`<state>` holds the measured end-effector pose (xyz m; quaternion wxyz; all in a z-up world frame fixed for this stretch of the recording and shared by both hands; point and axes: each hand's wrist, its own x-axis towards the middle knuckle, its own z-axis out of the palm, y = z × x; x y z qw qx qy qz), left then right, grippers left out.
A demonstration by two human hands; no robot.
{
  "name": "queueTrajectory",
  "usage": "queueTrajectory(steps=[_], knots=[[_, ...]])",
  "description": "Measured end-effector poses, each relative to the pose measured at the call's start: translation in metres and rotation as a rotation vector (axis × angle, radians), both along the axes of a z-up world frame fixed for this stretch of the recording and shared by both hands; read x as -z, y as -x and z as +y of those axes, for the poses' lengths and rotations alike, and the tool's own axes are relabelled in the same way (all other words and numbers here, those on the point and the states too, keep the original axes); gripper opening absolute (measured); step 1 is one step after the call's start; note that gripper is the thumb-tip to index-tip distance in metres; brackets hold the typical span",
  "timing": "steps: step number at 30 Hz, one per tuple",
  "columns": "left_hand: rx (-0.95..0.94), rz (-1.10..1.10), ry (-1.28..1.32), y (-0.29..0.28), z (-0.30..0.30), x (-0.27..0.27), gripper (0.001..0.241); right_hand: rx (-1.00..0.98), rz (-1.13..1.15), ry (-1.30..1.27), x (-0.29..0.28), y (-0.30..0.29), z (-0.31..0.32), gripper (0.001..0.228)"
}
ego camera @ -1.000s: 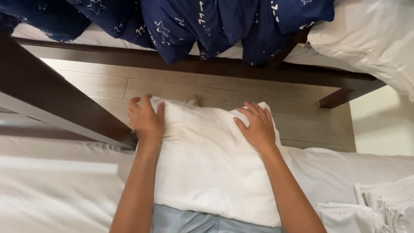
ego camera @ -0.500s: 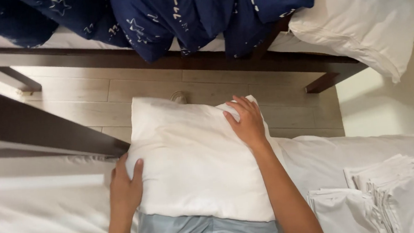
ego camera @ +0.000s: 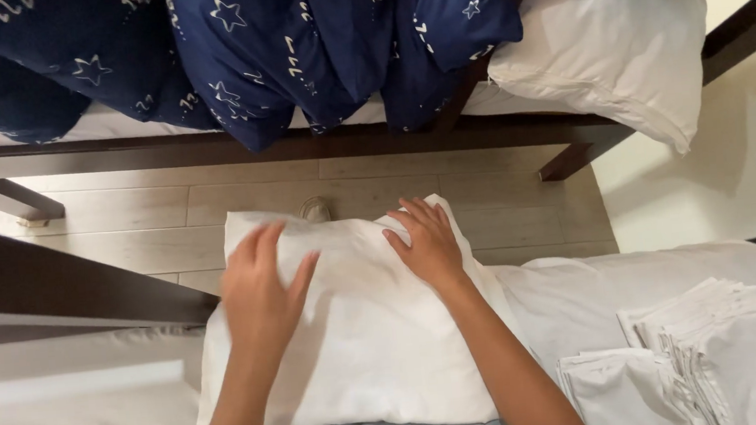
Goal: The person inserts a pillow into a white pillowcase and zips it closed. They then place the pillow on the bed and cover it with a blue pillowcase featuring a star pattern. Finally, the person folds a white cloth on their lap.
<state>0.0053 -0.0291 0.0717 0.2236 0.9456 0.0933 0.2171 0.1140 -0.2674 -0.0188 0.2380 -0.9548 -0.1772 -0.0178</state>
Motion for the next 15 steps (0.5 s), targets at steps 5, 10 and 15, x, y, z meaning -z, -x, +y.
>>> queueTrajectory(steps=[5,10,15], knots=[[0.273,-0.155,0.382,-0.122,-0.023,0.002,0.053,0.036,0.01,0.046,0.0,-0.004,0.003,0.044],[0.458,-0.16,0.421,-0.223,-0.099,0.002,0.065,0.049,-0.036,0.06,0.014,-0.011,0.004,0.044],[0.465,-0.334,0.316,-0.295,-0.171,-0.03,0.093,0.054,-0.091,0.046,0.012,-0.007,0.004,0.041]])
